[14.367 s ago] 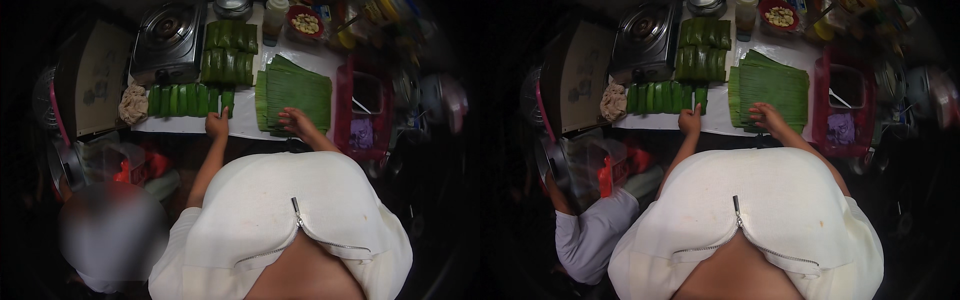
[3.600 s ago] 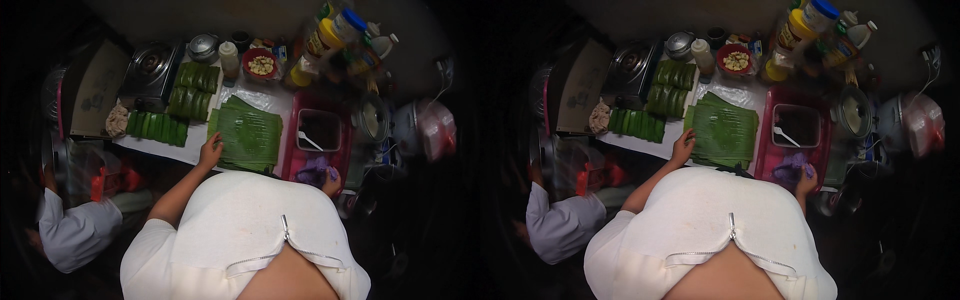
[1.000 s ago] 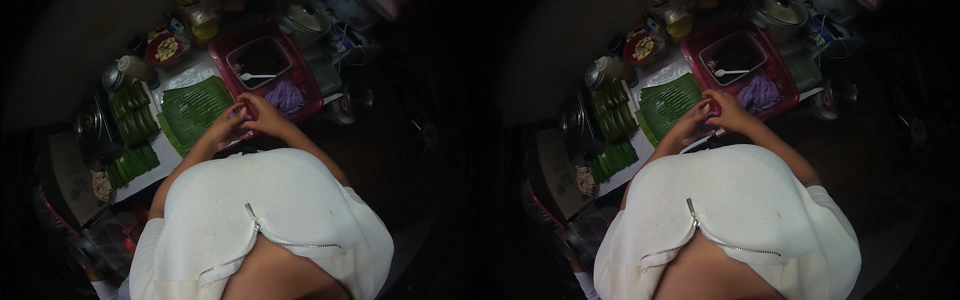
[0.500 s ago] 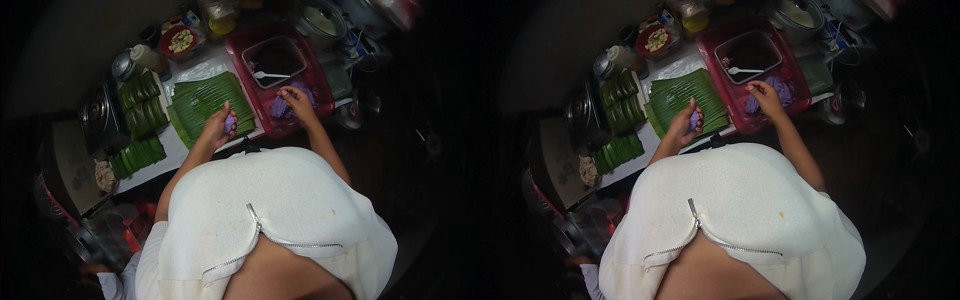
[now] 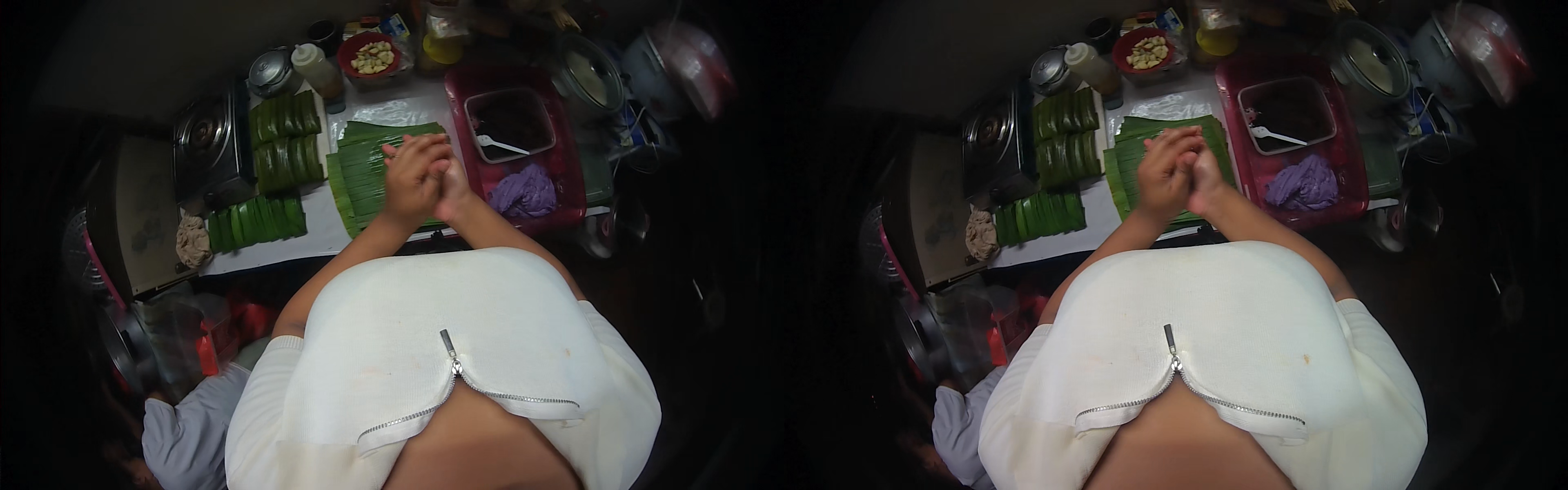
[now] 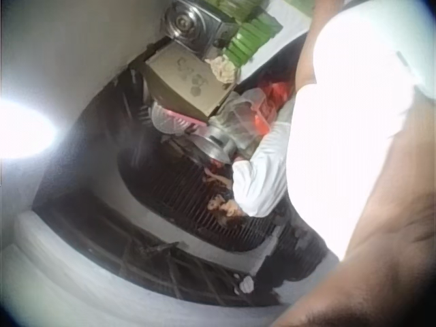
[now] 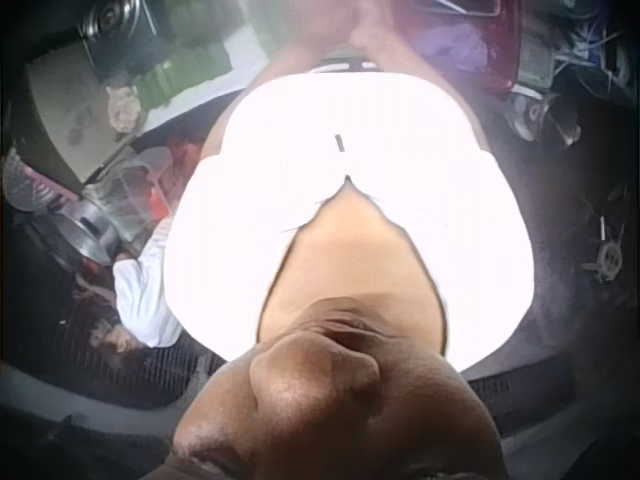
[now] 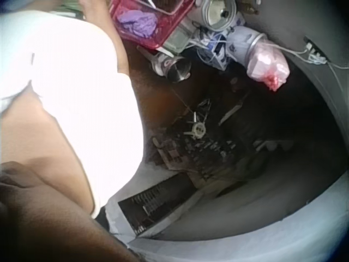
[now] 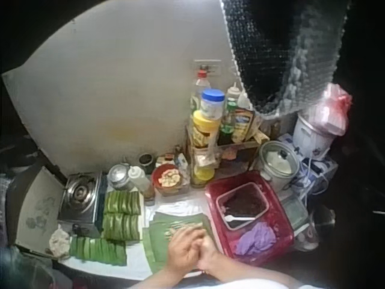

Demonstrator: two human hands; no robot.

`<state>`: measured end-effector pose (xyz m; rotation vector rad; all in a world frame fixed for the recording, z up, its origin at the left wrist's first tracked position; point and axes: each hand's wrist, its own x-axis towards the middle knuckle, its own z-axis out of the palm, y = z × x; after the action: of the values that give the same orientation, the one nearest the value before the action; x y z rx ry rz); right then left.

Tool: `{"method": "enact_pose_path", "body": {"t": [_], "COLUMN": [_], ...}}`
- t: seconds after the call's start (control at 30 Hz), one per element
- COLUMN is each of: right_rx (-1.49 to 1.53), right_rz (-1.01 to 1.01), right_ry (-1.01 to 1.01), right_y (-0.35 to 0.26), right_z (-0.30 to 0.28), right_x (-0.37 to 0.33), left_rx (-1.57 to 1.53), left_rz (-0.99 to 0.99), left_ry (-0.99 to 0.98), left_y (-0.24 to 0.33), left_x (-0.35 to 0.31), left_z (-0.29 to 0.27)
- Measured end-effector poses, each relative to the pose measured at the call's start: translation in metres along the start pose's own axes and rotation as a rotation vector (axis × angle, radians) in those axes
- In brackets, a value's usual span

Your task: The person arranges banana leaves on a table, places a purple dough ball on a leaf, flattens it, and spreads a dark filling over it using a spoon. The person then folds the leaf around the filling to form a parcel.

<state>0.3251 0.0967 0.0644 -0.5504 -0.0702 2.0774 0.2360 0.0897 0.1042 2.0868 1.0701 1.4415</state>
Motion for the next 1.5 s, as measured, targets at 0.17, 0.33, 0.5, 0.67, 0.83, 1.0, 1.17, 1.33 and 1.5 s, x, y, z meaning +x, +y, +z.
{"method": "enact_pose_path", "body": {"t": [0.17,0.33,0.5,0.67,0.83,1.0,1.17,1.33,1.5], "right_rx": [0.273,0.083,0.037,0.202,0.332,-1.037,-2.199,-2.36,-2.177], "right_rz": [0.154,0.09,0.043,0.059,0.092,-0.596,-0.216,-0.169,-0.347], "right_ry": [0.11,0.037,-0.095,0.237,0.191,0.294,0.907,0.949,0.891], "right_y": [0.003,0.019,0.023,0.018,-0.01,-0.07,-0.139,-0.126,-0.126], "right_z": [0.019,0.027,0.008,0.01,-0.015,-0.098,-0.208,-0.209,-0.233], "right_x": [-0.01,-0.001,0.001,-0.001,-0.023,-0.05,-0.12,-0.125,-0.118], "left_rx": [-0.193,-1.251,-0.225,-0.178,-0.399,-1.035,-1.179,-1.065,-1.086], "left_rz": [-0.117,-0.587,-0.183,-0.098,-0.221,-1.104,-1.438,-1.401,-1.402], "left_ry": [-0.101,-0.04,0.077,-0.039,-0.157,0.108,0.062,-0.115,-0.161], "left_y": [-0.004,-0.039,-0.031,-0.01,-0.025,-0.057,-0.053,-0.046,-0.036], "left_x": [-0.013,-0.016,-0.008,-0.019,-0.026,-0.039,-0.051,-0.052,-0.048], "left_z": [-0.022,-0.032,-0.029,-0.006,-0.001,0.001,-0.006,-0.005,0.001]}}
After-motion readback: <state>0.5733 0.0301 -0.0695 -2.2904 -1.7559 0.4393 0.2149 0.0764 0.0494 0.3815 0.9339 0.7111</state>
